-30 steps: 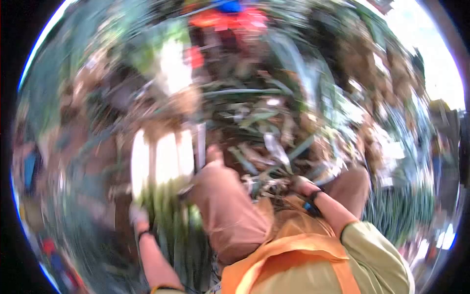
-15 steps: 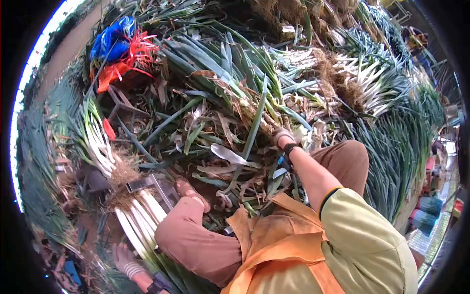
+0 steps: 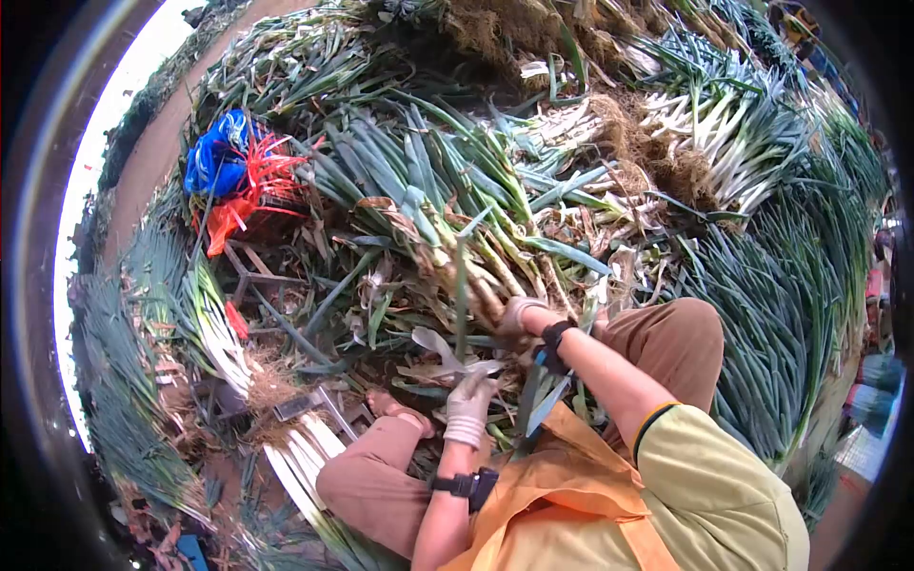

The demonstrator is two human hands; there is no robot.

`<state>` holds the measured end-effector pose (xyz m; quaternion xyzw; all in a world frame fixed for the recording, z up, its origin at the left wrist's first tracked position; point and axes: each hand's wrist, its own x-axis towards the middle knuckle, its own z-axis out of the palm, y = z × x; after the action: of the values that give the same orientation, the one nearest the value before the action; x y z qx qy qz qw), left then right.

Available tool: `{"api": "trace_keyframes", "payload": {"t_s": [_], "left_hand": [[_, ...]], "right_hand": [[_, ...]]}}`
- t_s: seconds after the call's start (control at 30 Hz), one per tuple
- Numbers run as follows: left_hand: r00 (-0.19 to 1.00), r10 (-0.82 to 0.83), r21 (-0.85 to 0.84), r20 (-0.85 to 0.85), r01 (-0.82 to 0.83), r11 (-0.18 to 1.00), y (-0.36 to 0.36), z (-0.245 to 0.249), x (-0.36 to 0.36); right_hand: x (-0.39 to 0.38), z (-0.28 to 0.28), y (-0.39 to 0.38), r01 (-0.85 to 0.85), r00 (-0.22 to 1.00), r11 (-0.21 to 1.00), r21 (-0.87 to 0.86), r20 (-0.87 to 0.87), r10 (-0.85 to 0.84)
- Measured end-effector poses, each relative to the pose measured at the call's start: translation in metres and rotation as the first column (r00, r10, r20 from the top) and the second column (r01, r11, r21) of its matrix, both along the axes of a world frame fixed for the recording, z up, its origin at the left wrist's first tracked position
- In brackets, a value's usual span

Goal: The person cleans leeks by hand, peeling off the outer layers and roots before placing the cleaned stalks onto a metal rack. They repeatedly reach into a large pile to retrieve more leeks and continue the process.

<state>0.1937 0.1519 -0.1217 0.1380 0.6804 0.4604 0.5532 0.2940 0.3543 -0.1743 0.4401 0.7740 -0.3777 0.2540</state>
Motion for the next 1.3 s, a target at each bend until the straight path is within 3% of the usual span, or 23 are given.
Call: {"api": "trace_keyframes", "payload": {"t_s": [0.03,0.1,0.13,0.17,0.2,0.27,0.3,0.33,0.37,0.43,0.5,0.6,0.63,0.67,0.7,0.83,0.9,0.93,1.0,1.1,1.17,1.2,1.3], "left_hand": [[0.996,-0.039,-0.062,-0.081,0.034,0.997,-0.003,-0.029,-0.001],[0.815,-0.141,-0.046,-0.562,0.139,0.989,-0.007,-0.083,-0.012],[0.999,-0.018,-0.066,-0.048,0.014,0.998,-0.003,-0.105,-0.023],[0.999,-0.019,-0.054,-0.049,0.017,0.998,0.007,-0.090,-0.023],[0.966,0.172,0.017,0.191,-0.179,0.984,0.021,-0.075,-0.022],[0.919,0.254,0.113,0.303,-0.299,0.948,0.035,-0.014,-0.016],[0.960,0.255,0.041,0.116,-0.261,0.964,0.034,-0.035,-0.024],[0.966,0.189,0.037,-0.178,-0.186,0.982,0.032,-0.050,-0.030],[0.932,0.261,0.116,-0.251,-0.239,0.964,0.035,-0.045,-0.026],[0.937,0.230,0.150,-0.262,-0.196,0.969,0.043,-0.008,-0.023],[0.869,0.323,0.117,0.376,-0.390,0.913,0.048,0.017,-0.019],[0.676,0.111,0.142,0.729,-0.308,0.941,0.063,0.007,-0.027],[0.684,0.091,0.175,0.724,-0.309,0.935,0.072,0.054,-0.019],[0.777,0.224,0.216,0.588,-0.418,0.883,0.082,0.048,-0.021],[0.759,0.175,0.284,0.627,-0.432,0.856,0.085,0.019,-0.029],[0.748,0.159,0.395,0.644,-0.503,0.769,0.093,0.096,-0.003],[0.733,0.100,0.444,0.673,-0.509,0.737,0.101,0.113,-0.008],[0.770,-0.085,0.615,0.632,-0.432,0.659,0.088,0.161,0.006],[0.798,-0.177,0.681,0.576,-0.350,0.643,0.078,0.208,0.015],[0.759,-0.317,0.735,0.569,-0.297,0.609,0.069,0.222,0.018],[0.797,-0.147,0.642,0.586,-0.346,0.685,0.055,0.220,0.025],[0.721,-0.322,0.692,0.614,-0.296,0.658,0.050,0.215,0.025],[0.772,-0.177,0.632,0.611,-0.341,0.696,0.042,0.193,0.028]], "right_hand": [[-0.012,-0.006,-0.003,-0.092,0.966,0.995,0.024,-0.239,0.095],[-0.002,0.055,-0.018,0.099,0.578,0.922,-0.375,-0.732,-0.360],[-0.001,0.063,-0.019,0.229,0.646,0.836,-0.498,-0.565,-0.513],[-0.001,0.070,-0.021,0.375,0.670,0.722,-0.581,-0.368,-0.644],[-0.011,0.024,-0.015,0.286,0.916,0.926,-0.246,-0.214,-0.339],[0.000,0.075,-0.027,0.387,0.847,0.865,-0.319,-0.247,-0.470],[0.004,0.093,-0.036,0.469,0.763,0.783,-0.409,-0.258,-0.592],[0.014,0.087,-0.044,0.354,0.828,0.900,-0.254,-0.361,-0.428],[0.026,0.080,-0.050,0.233,0.869,0.969,-0.076,-0.432,-0.243],[0.043,0.137,-0.073,0.289,0.921,0.944,-0.158,-0.225,-0.319],[0.062,0.158,-0.110,0.364,0.791,0.813,-0.454,-0.310,-0.527],[0.092,0.193,-0.159,0.168,0.916,0.955,-0.245,-0.318,-0.243],[0.105,0.197,-0.175,0.081,0.916,0.968,-0.239,-0.364,-0.167],[0.119,0.189,-0.191,0.011,0.906,0.996,-0.090,-0.421,-0.048],[0.131,0.180,-0.200,-0.049,0.886,0.997,0.057,-0.459,0.070],[0.163,0.139,-0.197,0.070,0.764,0.921,-0.384,-0.573,-0.297],[0.160,0.125,-0.186,0.192,0.661,0.868,-0.458,-0.593,-0.460],[0.151,0.150,-0.184,0.277,0.567,0.865,-0.419,-0.655,-0.499],[0.133,0.202,-0.189,0.361,0.462,0.840,-0.404,-0.705,-0.538],[0.113,0.208,-0.193,0.298,0.417,0.820,-0.489,-0.706,-0.573],[0.105,0.210,-0.188,0.287,0.394,0.782,-0.553,-0.676,-0.622],[0.104,0.229,-0.192,0.188,0.333,0.660,-0.727,-0.585,-0.740],[0.103,0.219,-0.196,0.090,0.434,0.694,-0.715,-0.599,-0.673]]}}
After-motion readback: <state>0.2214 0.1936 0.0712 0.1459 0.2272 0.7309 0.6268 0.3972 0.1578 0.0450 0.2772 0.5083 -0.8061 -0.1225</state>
